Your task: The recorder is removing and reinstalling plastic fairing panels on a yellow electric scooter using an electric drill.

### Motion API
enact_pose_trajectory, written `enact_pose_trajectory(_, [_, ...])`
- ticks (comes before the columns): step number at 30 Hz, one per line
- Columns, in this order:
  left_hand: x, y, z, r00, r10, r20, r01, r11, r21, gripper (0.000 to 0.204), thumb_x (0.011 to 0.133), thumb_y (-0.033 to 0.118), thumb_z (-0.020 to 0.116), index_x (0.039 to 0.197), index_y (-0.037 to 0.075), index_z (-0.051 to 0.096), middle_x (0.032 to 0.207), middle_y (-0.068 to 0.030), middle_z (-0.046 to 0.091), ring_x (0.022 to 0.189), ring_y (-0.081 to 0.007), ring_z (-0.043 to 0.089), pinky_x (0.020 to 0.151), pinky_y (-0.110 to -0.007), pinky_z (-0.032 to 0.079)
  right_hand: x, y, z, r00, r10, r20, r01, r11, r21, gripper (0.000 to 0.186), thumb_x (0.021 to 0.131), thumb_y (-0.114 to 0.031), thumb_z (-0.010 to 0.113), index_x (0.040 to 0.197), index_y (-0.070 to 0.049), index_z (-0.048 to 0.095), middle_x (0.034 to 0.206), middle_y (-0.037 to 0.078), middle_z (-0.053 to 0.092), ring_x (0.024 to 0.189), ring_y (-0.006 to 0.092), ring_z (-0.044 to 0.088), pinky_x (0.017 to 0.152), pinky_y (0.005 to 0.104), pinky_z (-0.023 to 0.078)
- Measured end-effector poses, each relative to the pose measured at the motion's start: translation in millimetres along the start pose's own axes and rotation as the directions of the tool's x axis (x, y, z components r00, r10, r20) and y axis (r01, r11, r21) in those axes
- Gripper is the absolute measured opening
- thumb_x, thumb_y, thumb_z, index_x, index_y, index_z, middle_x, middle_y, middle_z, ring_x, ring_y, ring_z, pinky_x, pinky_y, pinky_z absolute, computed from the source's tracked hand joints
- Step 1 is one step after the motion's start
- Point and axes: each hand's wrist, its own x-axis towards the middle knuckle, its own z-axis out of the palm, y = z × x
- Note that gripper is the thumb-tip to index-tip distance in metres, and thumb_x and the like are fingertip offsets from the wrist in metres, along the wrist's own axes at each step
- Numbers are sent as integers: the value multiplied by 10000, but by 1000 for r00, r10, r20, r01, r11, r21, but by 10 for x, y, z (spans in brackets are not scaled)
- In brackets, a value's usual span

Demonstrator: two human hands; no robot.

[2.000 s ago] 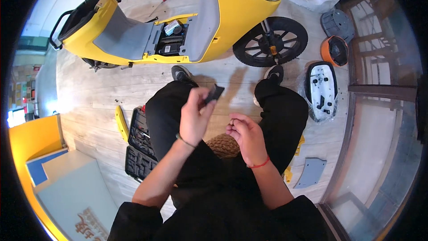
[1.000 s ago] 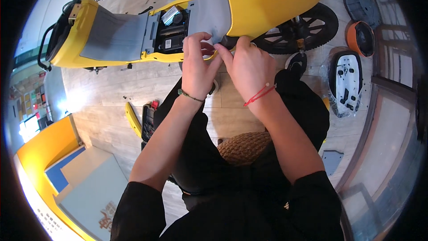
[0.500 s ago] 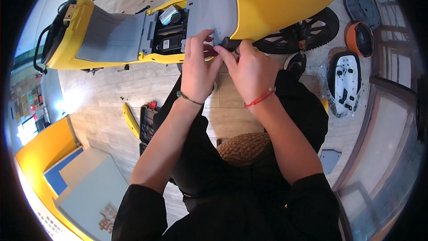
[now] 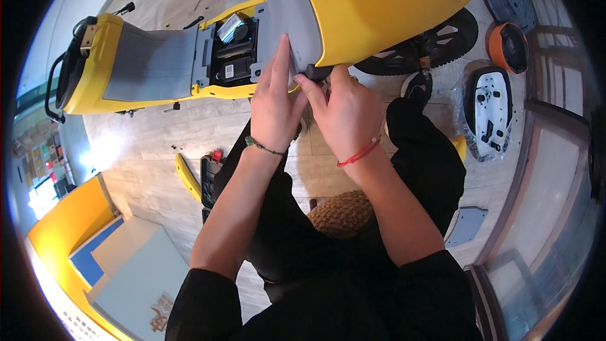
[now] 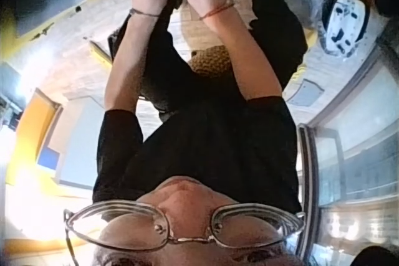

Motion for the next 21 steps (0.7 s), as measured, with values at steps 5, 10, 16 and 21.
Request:
enact_pose_trajectory(5, [-50,15,153,997,-63,-53,59,995,-75,718,721,60,661,1345,9,309,1147,-242,520,1012,-383,535,825,-398,466,-13,3,-10,1000,-15,6,16,998,-57,413,798,-423,615,740,-26,518,526,137,577,524,298,622,450,379,489])
enact_pose_trajectory(10, [-19,-77,104,997,-71,0,70,984,-166,710,711,70,680,1332,11,341,1152,-229,529,981,-349,570,818,-364,487,9,78,-41,998,-25,54,24,999,29,403,800,-416,613,756,-26,518,548,131,587,525,294,621,455,378,491])
enact_pose_trajectory(16, [-11,-61,107,997,-82,11,82,983,-162,714,681,43,692,1309,-10,356,1182,-222,512,1023,-340,560,853,-370,491,-5,159,-89,992,-100,81,93,992,86,378,807,-387,605,792,-23,504,627,137,603,551,289,624,466,378,495])
enact_pose_trajectory(21, [-37,-41,110,991,-129,23,131,979,-156,651,655,40,709,1221,-31,395,1109,-201,520,1012,-343,547,873,-376,474,-64,228,-142,970,-209,122,214,976,-29,241,821,-270,593,788,-50,499,601,88,572,575,237,620,486,331,496])
